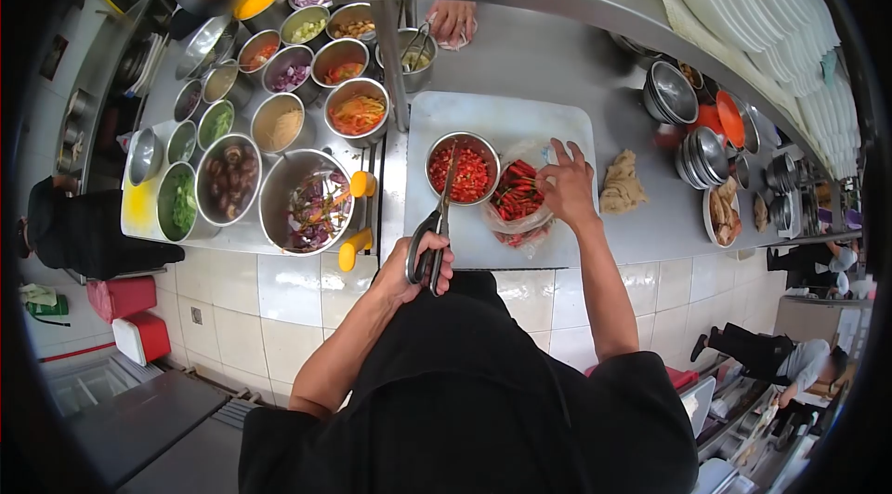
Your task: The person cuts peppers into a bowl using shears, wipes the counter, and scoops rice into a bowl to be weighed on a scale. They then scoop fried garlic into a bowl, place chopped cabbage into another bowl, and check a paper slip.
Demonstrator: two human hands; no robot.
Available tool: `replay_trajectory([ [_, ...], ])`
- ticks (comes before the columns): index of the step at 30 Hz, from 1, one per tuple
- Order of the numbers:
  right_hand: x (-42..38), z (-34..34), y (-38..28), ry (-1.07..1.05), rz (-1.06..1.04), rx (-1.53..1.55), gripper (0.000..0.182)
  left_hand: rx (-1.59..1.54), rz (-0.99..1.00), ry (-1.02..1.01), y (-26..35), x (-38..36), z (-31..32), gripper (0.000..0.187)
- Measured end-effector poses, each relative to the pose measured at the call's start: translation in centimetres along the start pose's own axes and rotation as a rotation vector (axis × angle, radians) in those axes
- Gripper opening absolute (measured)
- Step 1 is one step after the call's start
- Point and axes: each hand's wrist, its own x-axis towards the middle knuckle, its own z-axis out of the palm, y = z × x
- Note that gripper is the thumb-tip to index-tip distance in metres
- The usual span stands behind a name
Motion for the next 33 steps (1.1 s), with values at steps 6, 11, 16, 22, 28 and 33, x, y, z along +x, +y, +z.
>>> replay_trajectory([
  [6, 0.1, 0.8, 0.8, 0.014, -0.017, 0.014, 0.008, 0.038, 0.007, 0.018, 0.1, 0.0, 0.4, 0.031],
  [11, 0.1, 1.1, 1.0, 0.041, -0.012, 0.064, 0.016, 0.003, 0.0, 0.005, -0.1, 0.2, 0.1, 0.035],
  [16, -0.1, 0.9, 1.1, 0.133, -0.063, 0.142, 0.018, 0.026, 0.015, 0.028, -0.1, 0.0, 0.3, 0.031],
  [22, -0.4, 0.0, 0.2, 0.112, -0.126, -0.014, 0.009, 0.009, 0.023, 0.004, -0.2, 0.2, 0.1, 0.036],
  [28, 0.0, 0.3, 0.1, 0.064, -0.114, -0.02, 0.008, 0.035, 0.029, 0.034, -0.2, 0.0, 0.4, 0.031],
  [33, -0.7, -1.1, -0.1, 0.103, -0.026, 0.056, 0.005, 0.022, 0.023, 0.035, -0.3, -0.1, 0.2, 0.03],
])
